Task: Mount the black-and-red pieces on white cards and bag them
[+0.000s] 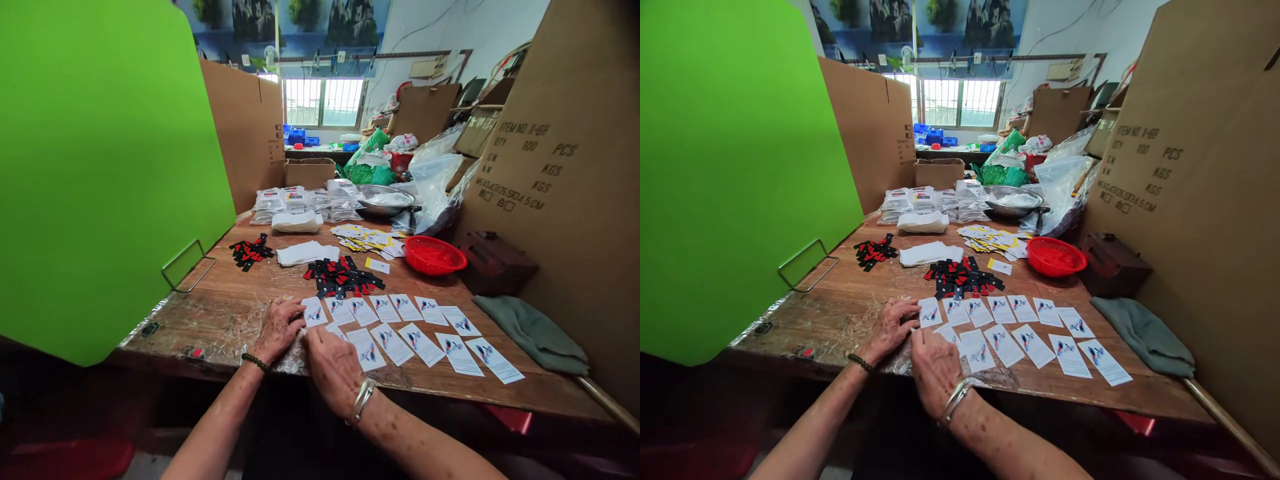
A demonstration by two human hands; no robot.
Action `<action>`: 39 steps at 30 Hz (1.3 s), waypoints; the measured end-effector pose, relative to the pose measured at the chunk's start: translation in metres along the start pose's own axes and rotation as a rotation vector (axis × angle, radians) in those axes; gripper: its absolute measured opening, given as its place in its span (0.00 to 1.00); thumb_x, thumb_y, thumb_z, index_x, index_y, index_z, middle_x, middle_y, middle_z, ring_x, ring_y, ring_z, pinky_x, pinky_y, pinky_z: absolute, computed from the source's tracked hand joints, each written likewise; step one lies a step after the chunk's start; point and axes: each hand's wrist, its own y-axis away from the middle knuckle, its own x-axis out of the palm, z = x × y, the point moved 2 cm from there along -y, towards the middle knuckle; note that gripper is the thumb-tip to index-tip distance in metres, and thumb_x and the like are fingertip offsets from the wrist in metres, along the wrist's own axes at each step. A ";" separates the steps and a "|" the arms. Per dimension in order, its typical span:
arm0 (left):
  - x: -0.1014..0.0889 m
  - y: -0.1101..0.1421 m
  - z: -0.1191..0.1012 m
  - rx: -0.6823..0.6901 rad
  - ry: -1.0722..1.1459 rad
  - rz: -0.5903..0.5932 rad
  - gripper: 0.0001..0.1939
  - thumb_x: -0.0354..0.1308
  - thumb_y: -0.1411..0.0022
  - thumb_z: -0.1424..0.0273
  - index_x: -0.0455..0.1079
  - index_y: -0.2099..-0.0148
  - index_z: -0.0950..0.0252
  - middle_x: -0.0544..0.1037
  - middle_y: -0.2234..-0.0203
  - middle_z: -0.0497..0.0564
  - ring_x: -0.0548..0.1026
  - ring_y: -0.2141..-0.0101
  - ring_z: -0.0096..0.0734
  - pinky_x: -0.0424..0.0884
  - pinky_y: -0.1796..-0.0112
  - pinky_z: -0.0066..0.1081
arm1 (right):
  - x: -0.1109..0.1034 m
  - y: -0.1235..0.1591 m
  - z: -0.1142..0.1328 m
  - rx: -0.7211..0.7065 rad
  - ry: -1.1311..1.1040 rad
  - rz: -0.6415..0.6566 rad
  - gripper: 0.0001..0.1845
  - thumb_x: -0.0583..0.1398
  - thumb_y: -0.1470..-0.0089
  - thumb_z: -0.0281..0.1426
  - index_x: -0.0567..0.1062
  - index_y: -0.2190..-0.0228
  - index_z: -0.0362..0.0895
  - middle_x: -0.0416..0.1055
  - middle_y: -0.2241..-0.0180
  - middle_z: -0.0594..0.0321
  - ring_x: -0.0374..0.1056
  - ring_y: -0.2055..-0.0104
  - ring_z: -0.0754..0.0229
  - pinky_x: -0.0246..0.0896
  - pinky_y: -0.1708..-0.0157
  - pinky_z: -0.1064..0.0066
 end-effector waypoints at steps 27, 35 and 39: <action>0.001 -0.026 0.045 0.131 -0.158 0.113 0.12 0.60 0.42 0.63 0.80 0.57 0.57 0.80 0.55 0.55 0.76 0.55 0.45 0.71 0.53 0.47 | 0.039 -0.158 -0.312 0.630 -0.097 -0.107 0.13 0.60 0.49 0.30 0.78 0.60 0.42 0.71 0.54 0.52 0.62 0.50 0.52 0.54 0.56 0.68; 0.004 -0.021 0.048 0.115 -0.151 0.104 0.12 0.60 0.41 0.64 0.79 0.56 0.55 0.79 0.54 0.54 0.75 0.53 0.44 0.70 0.53 0.47 | 0.035 -0.168 -0.323 0.695 -0.209 -0.042 0.09 0.65 0.57 0.28 0.76 0.68 0.45 0.73 0.69 0.63 0.68 0.64 0.60 0.56 0.68 0.73; 0.004 -0.020 0.052 0.115 -0.108 0.083 0.12 0.61 0.43 0.64 0.79 0.57 0.57 0.80 0.55 0.56 0.75 0.54 0.45 0.69 0.52 0.48 | 0.019 -0.160 -0.314 0.686 -0.263 -0.056 0.07 0.65 0.60 0.26 0.71 0.81 0.44 0.69 0.78 0.64 0.68 0.67 0.59 0.57 0.69 0.73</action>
